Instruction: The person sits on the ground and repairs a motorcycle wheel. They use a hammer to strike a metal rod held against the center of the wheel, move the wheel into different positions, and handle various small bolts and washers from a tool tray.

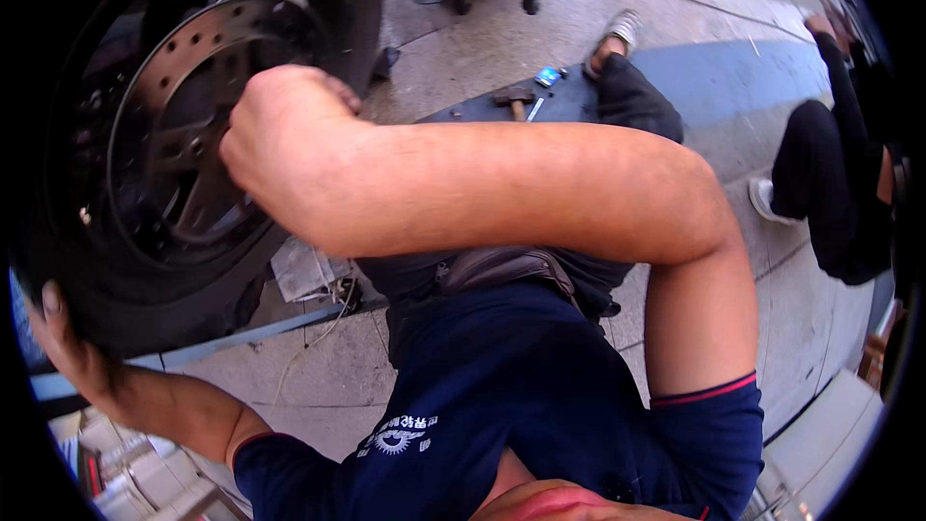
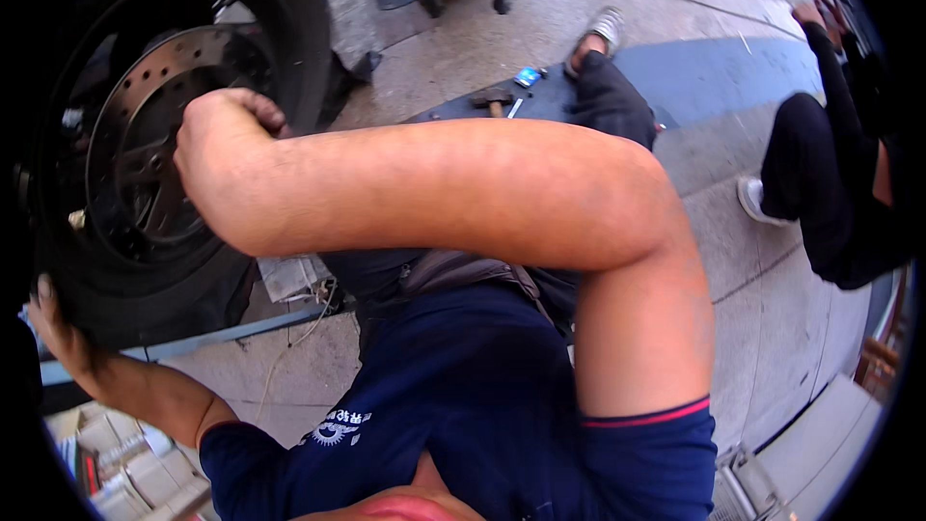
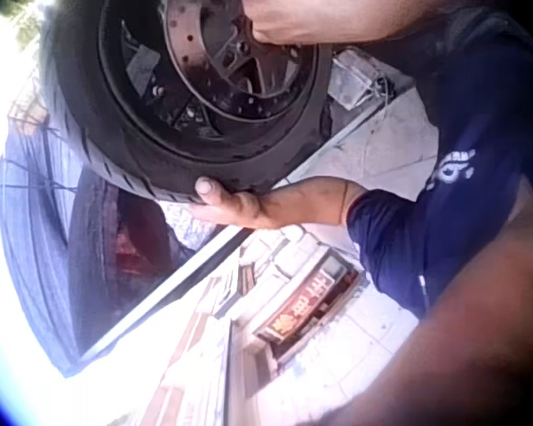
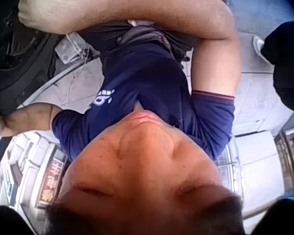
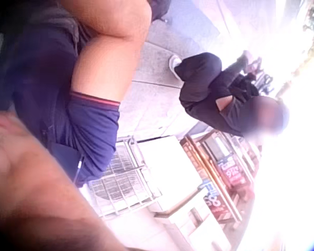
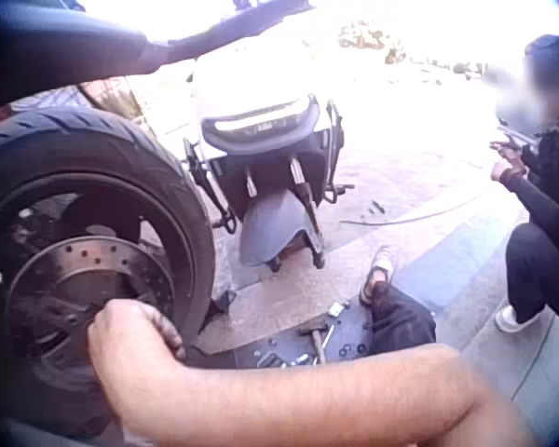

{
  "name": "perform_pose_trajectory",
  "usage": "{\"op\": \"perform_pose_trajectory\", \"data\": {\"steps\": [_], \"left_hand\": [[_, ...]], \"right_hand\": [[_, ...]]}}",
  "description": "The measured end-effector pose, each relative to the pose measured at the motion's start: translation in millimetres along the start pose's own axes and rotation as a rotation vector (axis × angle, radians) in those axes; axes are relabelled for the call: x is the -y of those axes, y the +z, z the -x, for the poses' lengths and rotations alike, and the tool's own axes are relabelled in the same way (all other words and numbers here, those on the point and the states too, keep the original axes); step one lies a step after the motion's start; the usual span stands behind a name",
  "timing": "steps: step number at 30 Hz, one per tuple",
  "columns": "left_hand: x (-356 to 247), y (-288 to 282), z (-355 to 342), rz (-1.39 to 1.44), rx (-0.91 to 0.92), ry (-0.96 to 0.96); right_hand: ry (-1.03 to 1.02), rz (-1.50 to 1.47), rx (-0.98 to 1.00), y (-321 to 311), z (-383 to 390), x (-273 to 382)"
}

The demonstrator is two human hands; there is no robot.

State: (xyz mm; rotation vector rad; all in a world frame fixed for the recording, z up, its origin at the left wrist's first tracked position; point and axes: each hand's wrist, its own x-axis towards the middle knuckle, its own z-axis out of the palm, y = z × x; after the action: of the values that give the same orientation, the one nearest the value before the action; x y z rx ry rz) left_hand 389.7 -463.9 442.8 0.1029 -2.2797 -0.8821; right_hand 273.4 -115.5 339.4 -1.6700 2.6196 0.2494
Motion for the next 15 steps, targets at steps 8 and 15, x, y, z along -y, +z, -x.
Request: {"op": "perform_pose_trajectory", "data": {"steps": [8,15], "left_hand": [[-57,50,17,-0.100,0.089,0.055],[-50,56,18,0.053,-0.090,-0.030]], "right_hand": [[0.046,-0.018,-0.504,50,2,-15],[0.119,-0.203,-0.583,66,2,-14]]}}
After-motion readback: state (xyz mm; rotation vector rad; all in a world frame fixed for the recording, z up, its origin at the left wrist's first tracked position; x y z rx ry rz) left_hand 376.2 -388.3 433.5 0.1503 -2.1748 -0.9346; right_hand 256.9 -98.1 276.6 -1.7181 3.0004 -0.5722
